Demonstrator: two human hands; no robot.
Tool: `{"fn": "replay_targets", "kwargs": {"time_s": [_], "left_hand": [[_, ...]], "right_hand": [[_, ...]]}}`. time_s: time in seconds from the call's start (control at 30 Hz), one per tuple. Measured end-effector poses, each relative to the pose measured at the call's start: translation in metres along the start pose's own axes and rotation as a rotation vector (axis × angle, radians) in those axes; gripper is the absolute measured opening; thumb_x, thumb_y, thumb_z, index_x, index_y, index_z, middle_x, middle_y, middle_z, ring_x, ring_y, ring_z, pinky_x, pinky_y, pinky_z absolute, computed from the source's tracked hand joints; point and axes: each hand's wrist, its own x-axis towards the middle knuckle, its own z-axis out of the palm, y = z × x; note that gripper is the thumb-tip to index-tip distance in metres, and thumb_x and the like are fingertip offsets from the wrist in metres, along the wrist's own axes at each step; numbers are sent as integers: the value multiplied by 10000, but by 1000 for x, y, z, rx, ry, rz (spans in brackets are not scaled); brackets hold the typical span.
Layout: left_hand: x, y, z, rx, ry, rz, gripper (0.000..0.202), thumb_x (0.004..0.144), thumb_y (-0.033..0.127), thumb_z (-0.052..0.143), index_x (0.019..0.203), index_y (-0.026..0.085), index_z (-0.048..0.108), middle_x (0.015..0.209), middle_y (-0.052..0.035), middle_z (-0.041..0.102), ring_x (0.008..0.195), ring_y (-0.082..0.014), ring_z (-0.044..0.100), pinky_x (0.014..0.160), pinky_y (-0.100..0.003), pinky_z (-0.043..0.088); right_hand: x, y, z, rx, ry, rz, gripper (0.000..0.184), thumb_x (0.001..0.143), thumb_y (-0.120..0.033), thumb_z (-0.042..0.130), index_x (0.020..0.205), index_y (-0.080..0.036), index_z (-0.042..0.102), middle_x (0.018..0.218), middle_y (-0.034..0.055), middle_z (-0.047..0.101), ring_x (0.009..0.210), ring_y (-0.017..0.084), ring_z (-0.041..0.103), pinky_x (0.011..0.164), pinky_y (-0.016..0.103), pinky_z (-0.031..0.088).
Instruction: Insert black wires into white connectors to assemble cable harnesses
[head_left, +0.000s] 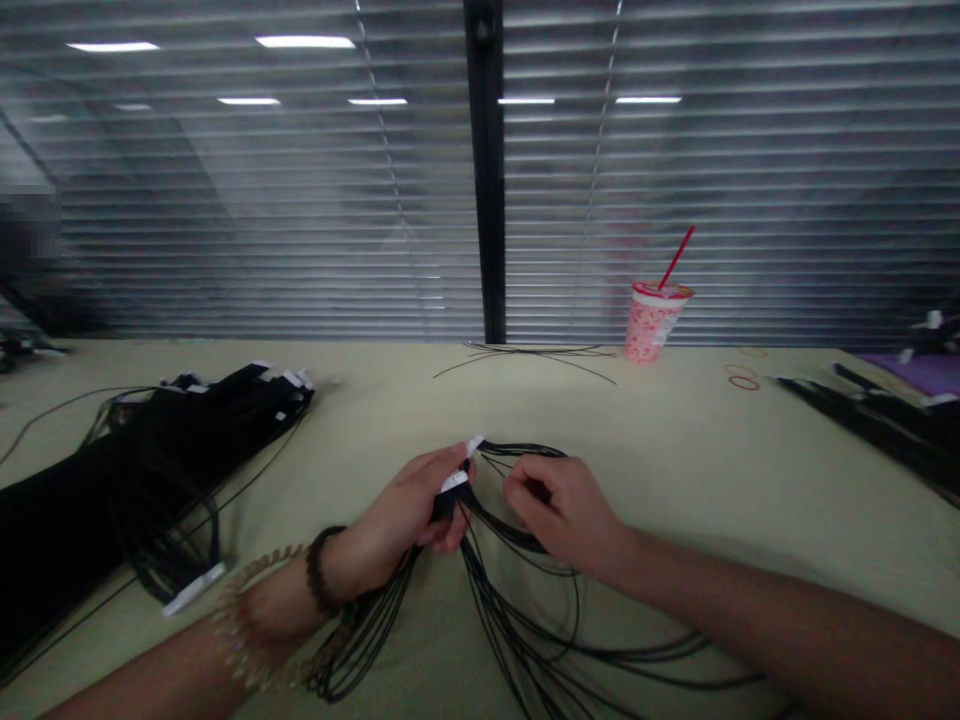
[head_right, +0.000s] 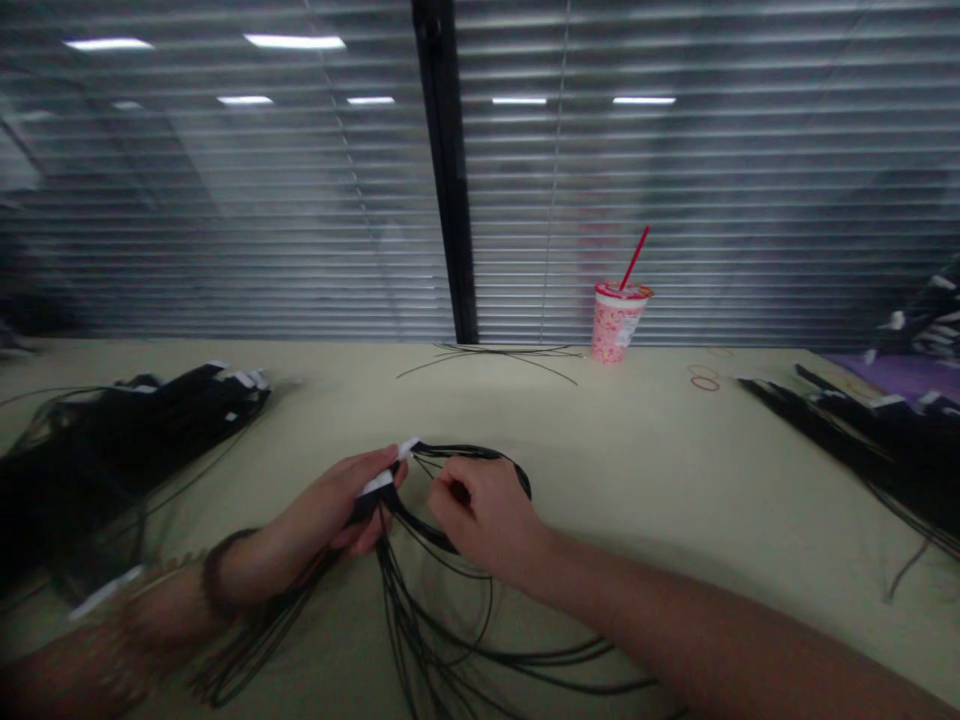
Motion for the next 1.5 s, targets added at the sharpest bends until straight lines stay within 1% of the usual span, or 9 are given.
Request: {"fn": "replay_targets", "kwargs": {"time_s": [0.13, 0.33, 0.5, 0.67, 0.8, 0.93, 1.13, 1.37, 1.5], "left_hand": [[1, -3, -1, 0, 7, 3, 357, 831, 461, 347, 680, 171, 488, 327, 35, 479, 260, -45, 320, 284, -127, 149], [2, -6, -3, -17, -4, 15, 370, 829, 475, 333, 702, 166, 491, 327, 34, 477, 253, -44, 300, 287, -138, 141], [2, -6, -2, -8, 16, 11, 369, 831, 470, 327, 699, 163, 485, 314, 34, 470, 255, -49, 316, 289, -135, 152], [1, -5, 0, -11, 9, 21, 366, 829, 467, 324, 696, 162, 476, 305, 37, 463, 243, -52, 295, 282, -139, 145], [0, -3, 1, 2, 30, 15, 352, 832, 458, 324, 699, 165, 468, 298, 42, 452, 247, -57, 304, 285, -141, 145], [1, -4, 1, -2, 8, 22, 361, 835, 463, 328, 705, 163, 479, 308, 42, 465, 249, -50, 309, 285, -137, 146], [1, -5, 0, 8, 10, 42, 358, 828, 461, 352, 693, 158, 486, 326, 47, 465, 259, -47, 326, 289, -134, 158], [2, -4, 0, -28, 2, 11, 342, 831, 455, 348, 714, 163, 483, 318, 48, 459, 262, -54, 343, 289, -136, 148], [1, -3, 0, -2, -7, 10, 352, 824, 472, 347, 730, 164, 488, 327, 46, 462, 261, -57, 352, 291, -141, 149]], "right_hand": [[0, 0, 0, -14, -8, 11, 223, 765, -165, 427, 543, -143, 422, 475, -51, 382, 452, 44, 330, 450, 185, 209], [-1, 2, 2, -20, 8, 9, 214, 758, -159, 435, 546, -145, 410, 480, -52, 384, 457, 47, 332, 453, 185, 211], [-1, 0, 1, 5, -31, -16, 199, 762, -136, 428, 563, -145, 432, 487, -53, 402, 457, 46, 340, 460, 183, 218], [-2, 0, 1, -28, -28, 2, 229, 777, -147, 414, 549, -149, 395, 488, -49, 379, 465, 54, 338, 465, 189, 223], [-1, 0, 0, -33, -34, -6, 225, 781, -142, 405, 557, -149, 402, 498, -45, 394, 475, 57, 353, 475, 192, 233], [0, 1, 0, -34, -33, -21, 231, 793, -152, 397, 562, -148, 408, 499, -45, 395, 475, 58, 354, 478, 192, 235], [0, 0, 0, -33, -23, -12, 223, 794, -149, 394, 574, -146, 432, 507, -43, 413, 481, 59, 368, 480, 189, 243], [0, 0, -2, 30, 33, 68, 205, 795, -167, 401, 623, -144, 511, 518, -31, 459, 496, 70, 423, 482, 187, 276], [-1, 0, -1, 86, 61, 114, 198, 805, -182, 388, 651, -154, 510, 466, -37, 440, 471, 78, 432, 469, 187, 283]]}}
